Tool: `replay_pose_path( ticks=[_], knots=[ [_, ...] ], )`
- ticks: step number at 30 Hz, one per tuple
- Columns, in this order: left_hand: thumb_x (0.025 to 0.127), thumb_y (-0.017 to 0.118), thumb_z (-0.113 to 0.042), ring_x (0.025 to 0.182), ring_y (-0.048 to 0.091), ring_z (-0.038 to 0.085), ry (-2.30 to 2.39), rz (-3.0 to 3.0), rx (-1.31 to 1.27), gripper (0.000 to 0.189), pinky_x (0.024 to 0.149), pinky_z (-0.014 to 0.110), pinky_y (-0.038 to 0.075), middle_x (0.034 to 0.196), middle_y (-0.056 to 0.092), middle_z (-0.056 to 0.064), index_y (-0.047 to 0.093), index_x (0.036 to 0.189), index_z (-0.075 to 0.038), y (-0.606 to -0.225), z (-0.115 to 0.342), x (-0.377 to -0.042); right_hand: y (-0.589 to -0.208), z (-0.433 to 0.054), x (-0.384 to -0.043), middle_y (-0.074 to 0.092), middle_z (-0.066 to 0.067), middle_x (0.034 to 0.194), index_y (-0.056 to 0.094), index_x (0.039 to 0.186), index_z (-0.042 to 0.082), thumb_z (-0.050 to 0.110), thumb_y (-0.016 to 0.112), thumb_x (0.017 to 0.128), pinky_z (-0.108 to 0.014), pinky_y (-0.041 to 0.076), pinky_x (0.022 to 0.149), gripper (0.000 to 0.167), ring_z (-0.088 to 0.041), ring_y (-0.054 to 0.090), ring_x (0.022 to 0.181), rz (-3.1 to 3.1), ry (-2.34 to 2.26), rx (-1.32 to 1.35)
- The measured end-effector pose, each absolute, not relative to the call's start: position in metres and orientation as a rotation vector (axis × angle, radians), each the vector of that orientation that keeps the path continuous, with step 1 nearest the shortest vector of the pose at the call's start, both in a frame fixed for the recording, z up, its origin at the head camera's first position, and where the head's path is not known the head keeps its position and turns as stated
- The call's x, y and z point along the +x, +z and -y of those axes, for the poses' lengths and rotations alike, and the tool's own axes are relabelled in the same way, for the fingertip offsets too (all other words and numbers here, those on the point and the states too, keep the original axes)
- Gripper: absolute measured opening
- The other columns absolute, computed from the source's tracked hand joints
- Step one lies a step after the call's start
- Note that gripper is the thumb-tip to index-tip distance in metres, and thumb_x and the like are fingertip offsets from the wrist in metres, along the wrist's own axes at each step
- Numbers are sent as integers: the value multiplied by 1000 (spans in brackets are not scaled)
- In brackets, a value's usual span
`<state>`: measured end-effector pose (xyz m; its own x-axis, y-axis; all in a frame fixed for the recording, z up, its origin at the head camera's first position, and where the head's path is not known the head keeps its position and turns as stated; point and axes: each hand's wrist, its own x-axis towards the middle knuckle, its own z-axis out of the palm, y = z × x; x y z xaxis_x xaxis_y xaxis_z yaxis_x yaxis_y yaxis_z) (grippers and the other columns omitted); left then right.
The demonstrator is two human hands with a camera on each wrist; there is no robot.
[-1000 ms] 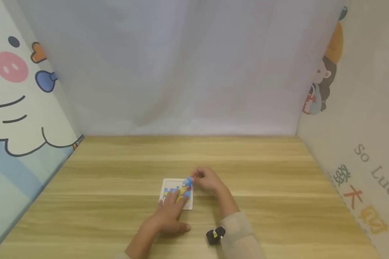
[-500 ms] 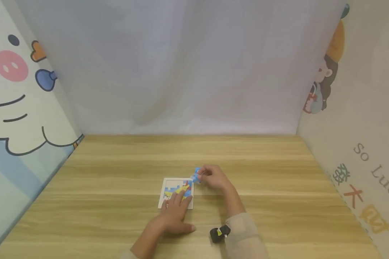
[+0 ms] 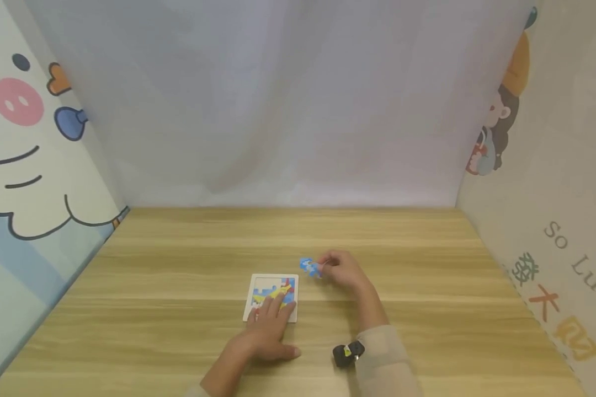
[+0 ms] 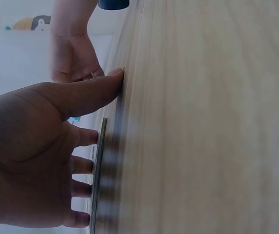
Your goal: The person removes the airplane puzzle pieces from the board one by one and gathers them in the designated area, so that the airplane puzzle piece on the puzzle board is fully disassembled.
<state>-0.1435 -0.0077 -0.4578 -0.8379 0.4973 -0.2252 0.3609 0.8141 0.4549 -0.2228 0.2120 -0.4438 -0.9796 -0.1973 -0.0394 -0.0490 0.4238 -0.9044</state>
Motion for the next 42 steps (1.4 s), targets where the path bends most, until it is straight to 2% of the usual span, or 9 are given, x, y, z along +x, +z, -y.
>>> replay_pose_path(
  ticks=[5,15,26,35,42],
  knots=[
    [74,74,-47,136,8,41,556,-2658,636,90,101,64,10,151,14,17,31,144,-8,-451,7,-142,-451,-223,-231,58,-8,85,63,99,-2,10,60,89,-32,43,69,16,-21,52,78,-2564,-1555,-204],
    [72,74,-49,134,14,41,488,-2702,661,91,99,64,17,148,20,17,35,142,-8,-450,6,-140,-450,-240,-242,58,-11,88,61,101,-7,3,59,88,-31,44,72,16,-22,52,81,-2543,-1555,-179],
    [72,74,-49,135,14,41,474,-2707,670,91,99,64,17,148,20,16,35,143,-7,-452,6,-142,-453,-245,-253,60,-12,89,60,100,-7,6,58,91,-35,42,79,16,-24,53,85,-2613,-1455,-154],
    [73,74,-48,135,11,41,492,-2696,659,91,100,64,15,150,18,16,33,143,-7,-454,6,-144,-458,-240,-264,63,-10,83,63,95,-6,1,61,87,-29,45,69,11,-20,56,75,-2665,-1419,-61],
    [72,75,-48,134,15,42,473,-2726,684,92,98,64,19,148,22,17,35,142,-6,-454,7,-145,-463,-235,-267,63,-10,86,66,94,-3,4,63,86,-35,44,74,11,-22,54,81,-2751,-1317,-18]
  ],
)
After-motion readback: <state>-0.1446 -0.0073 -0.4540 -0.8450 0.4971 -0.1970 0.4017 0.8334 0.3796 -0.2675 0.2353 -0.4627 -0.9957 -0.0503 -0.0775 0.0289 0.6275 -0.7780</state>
